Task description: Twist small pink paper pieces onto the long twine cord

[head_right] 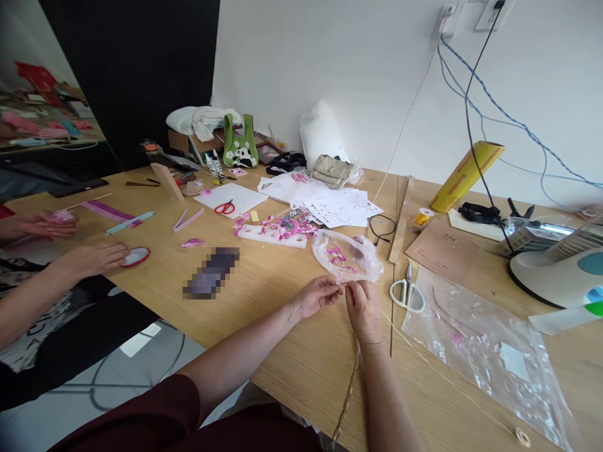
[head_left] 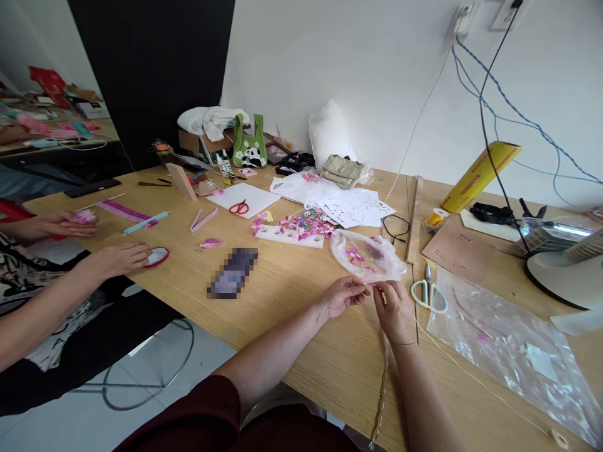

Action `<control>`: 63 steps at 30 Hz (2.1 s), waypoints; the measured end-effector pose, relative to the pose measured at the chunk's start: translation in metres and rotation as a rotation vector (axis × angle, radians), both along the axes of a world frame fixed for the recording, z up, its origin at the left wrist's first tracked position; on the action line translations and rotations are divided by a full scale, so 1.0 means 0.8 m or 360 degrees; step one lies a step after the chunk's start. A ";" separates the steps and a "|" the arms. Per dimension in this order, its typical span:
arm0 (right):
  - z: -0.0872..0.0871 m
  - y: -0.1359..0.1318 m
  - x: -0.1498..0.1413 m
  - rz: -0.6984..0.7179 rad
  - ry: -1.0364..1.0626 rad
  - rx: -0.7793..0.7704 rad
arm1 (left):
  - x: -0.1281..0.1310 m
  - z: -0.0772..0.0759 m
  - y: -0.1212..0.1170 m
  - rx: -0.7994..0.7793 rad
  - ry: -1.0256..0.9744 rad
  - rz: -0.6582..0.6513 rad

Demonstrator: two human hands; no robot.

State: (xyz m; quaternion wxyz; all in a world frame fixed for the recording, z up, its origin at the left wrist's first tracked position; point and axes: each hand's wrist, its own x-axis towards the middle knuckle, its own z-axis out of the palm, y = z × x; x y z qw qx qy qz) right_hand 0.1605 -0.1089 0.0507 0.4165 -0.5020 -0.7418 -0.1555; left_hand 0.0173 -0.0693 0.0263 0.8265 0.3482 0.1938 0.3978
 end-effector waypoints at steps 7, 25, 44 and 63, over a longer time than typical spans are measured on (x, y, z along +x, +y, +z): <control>-0.002 -0.001 0.001 -0.0007 -0.0033 -0.0016 | -0.001 0.001 -0.001 -0.0015 0.0053 -0.0019; 0.000 -0.002 0.004 -0.0010 -0.0179 -0.0040 | -0.002 -0.005 0.004 0.0032 0.0169 -0.0013; -0.003 0.000 0.001 0.0088 0.0441 -0.0246 | -0.008 -0.001 0.003 -0.0005 0.0037 -0.0117; 0.023 0.013 0.026 0.0186 0.0390 -0.0626 | -0.007 0.005 -0.004 0.0243 0.0350 -0.0292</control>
